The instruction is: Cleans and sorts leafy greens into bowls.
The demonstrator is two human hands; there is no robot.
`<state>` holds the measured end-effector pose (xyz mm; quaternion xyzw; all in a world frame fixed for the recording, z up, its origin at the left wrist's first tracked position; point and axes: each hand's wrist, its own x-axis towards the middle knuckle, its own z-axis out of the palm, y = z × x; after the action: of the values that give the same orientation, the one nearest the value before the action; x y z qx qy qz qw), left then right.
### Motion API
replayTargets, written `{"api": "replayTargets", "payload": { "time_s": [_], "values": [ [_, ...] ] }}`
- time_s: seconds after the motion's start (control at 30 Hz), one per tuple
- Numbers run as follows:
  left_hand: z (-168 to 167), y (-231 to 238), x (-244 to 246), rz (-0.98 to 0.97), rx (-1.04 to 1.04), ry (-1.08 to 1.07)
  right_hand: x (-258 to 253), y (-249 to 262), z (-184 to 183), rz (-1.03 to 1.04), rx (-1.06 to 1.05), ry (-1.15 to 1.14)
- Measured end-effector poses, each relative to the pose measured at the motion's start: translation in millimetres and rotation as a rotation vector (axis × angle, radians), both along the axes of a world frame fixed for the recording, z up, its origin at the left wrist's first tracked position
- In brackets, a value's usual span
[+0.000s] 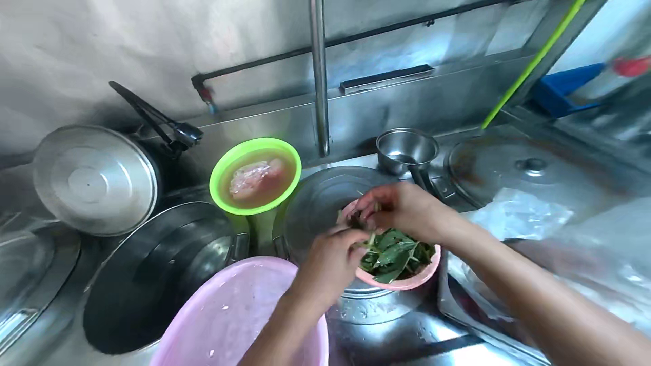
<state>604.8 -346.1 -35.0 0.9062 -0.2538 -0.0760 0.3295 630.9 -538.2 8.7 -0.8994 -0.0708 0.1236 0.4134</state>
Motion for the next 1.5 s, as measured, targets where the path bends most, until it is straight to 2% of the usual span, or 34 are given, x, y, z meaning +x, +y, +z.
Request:
{"api": "replayTargets", "payload": {
  "time_s": [0.1,0.2,0.3,0.37,0.4,0.5,0.6,0.67,0.73,0.83,0.9,0.97,1.03,1.13,1.2,1.3,1.5],
  "values": [
    [-9,-44,28,-0.152,0.198,0.174,16,-28,-32,-0.089,-0.001,0.114],
    [-11,-48,32,-0.172,0.324,0.181,8,-46,-40,-0.085,0.013,0.102],
    [-21,-36,29,-0.118,0.266,-0.039,-24,-65,-37,-0.193,0.149,-0.196],
    [-28,-33,33,-0.043,0.181,-0.207,-46,-80,-42,-0.355,0.241,-0.380],
    [-30,-35,38,-0.005,0.142,-0.266,-55,-88,-48,-0.450,0.278,-0.398],
    [-35,-54,55,0.051,0.040,-0.349,-82,-100,-75,-0.606,0.301,-0.245],
    [-38,-84,74,-0.075,0.099,-0.284,-102,-89,-90,-0.516,0.290,-0.044],
    [-42,-98,85,-0.138,0.184,-0.248,-106,-81,-95,-0.471,0.285,-0.035],
    [-38,-99,91,-0.144,0.169,-0.218,-97,-80,-99,-0.496,0.173,-0.191],
    [-14,-88,95,-0.148,0.008,-0.041,-55,-85,-99,-0.487,-0.167,-0.586],
    [-6,-82,95,-0.130,-0.102,0.001,-28,-87,-84,-0.357,-0.297,-0.659],
    [-3,-80,91,-0.064,-0.156,0.019,-11,-84,-75,-0.272,-0.322,-0.677],
    [-6,-81,85,-0.006,-0.195,0.026,-6,-84,-71,-0.292,-0.162,-0.585],
    [-21,-82,76,0.001,-0.311,0.025,-2,-87,-69,-0.385,0.209,-0.300],
    [-24,-85,71,0.006,-0.349,0.022,1,-84,-70,-0.439,0.371,-0.218],
    [-19,-86,61,0.028,-0.333,0.008,0,-77,-64,-0.455,0.408,-0.248],
    [-18,-90,47,0.215,-0.354,-0.208,-4,-65,-55,-0.379,0.389,-0.379]
  ]
}}
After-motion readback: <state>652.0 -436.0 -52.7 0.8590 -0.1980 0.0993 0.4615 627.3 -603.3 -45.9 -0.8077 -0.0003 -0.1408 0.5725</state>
